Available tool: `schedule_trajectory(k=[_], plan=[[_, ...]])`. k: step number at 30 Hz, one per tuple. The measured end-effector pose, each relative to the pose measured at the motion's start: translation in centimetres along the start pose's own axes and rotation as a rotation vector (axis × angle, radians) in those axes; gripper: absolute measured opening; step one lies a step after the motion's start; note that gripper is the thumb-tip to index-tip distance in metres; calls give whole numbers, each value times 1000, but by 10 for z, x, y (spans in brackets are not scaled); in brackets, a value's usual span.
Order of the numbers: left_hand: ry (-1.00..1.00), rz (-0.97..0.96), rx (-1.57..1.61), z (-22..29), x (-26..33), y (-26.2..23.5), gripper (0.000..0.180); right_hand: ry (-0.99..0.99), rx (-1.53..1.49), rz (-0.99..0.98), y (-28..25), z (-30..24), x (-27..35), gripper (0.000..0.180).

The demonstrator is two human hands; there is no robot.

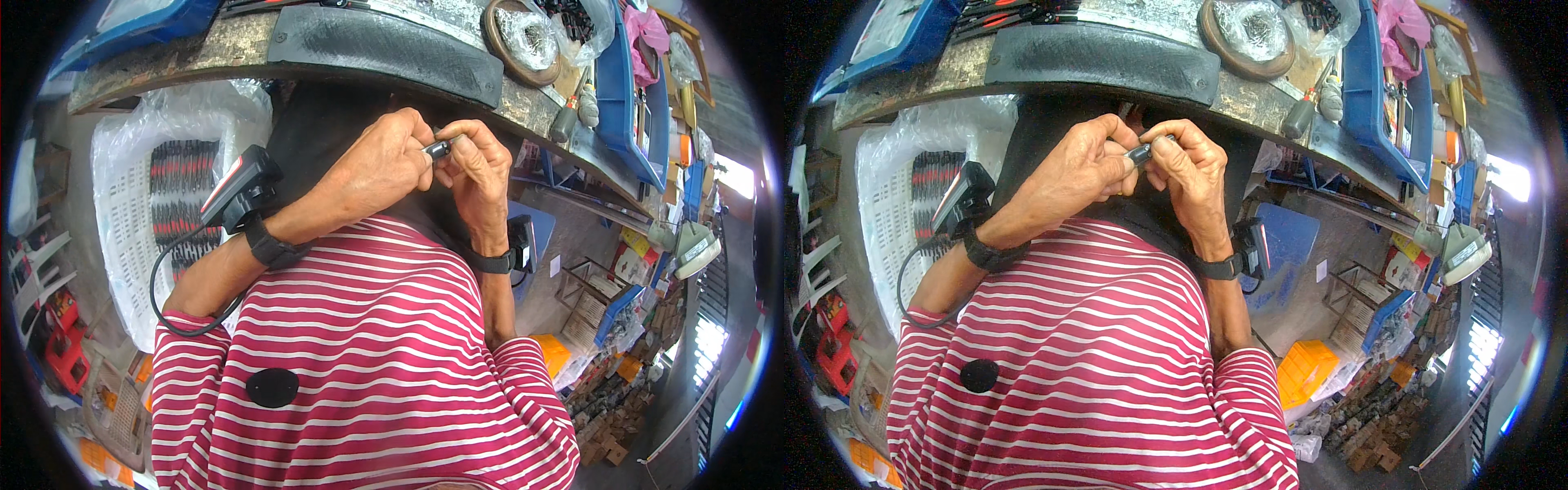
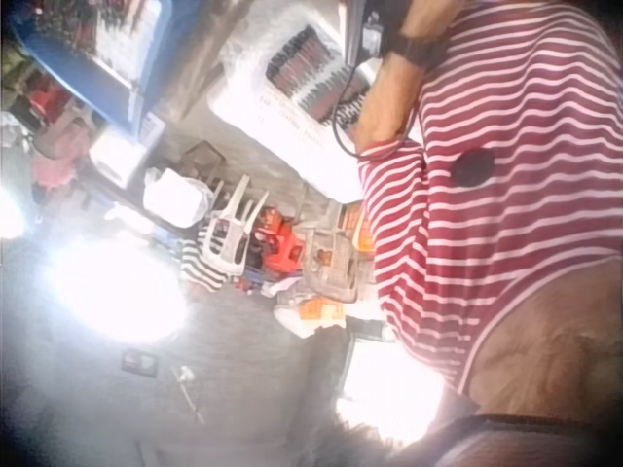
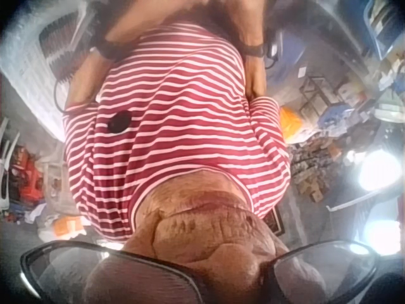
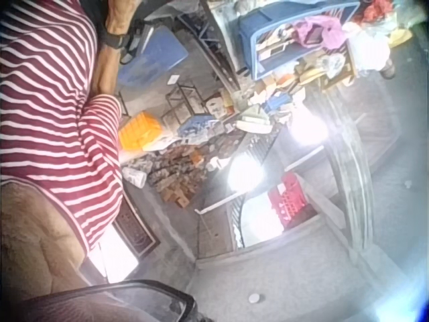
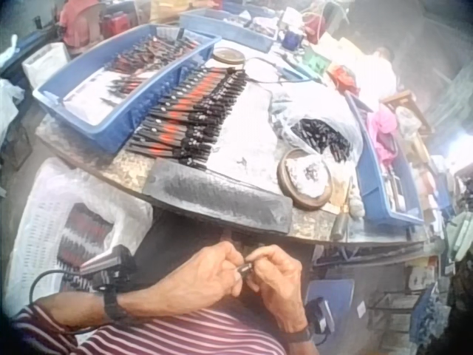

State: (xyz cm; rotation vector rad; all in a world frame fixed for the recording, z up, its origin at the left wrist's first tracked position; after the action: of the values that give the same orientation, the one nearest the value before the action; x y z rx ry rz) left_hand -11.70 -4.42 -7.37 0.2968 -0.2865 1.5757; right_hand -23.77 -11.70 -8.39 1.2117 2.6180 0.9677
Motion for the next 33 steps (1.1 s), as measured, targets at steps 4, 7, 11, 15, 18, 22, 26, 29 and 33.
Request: schedule_trajectory(k=[4,7,11,15,18,22,26,29,33], plan=[[2,34,-23,-2,1,1,13,7,82,-2,1,1,1,16],[22,50,-46,-3,1,1,15,-6,175,5,1,2,1,14],[34,88,-63,-6,2,3,15,-45,298,23,1,4,3,11],[62,86,-67,-3,4,4,14,-105,347,-10,4,2,6,10],[-9,14,-36,-1,7,0,14,7,235,-27,6,-1,4,13],[57,31,-63,9,9,-8,17,-18,347,-118,18,-22,3,20],[88,-12,-10,16,9,-14,25,-213,827,-348,38,-47,-3,22],[44,-90,46,17,8,-21,30,-292,1059,-433,51,-55,-6,26],[32,-119,62,23,7,-32,31,-543,1354,-542,70,-61,-12,33]])
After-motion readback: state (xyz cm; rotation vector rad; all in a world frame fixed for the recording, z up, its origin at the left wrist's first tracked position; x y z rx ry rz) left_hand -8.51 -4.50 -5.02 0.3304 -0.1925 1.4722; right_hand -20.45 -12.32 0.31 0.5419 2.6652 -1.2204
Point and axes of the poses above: each hand's wrist, its own x-axis away from the middle knuckle, its own y-axis out of the palm, z = x × y, the point moved 4 cm from there along -x, towards the middle knuckle, and after that the axes turned 14 degrees about -x, right-handed, at the moved point
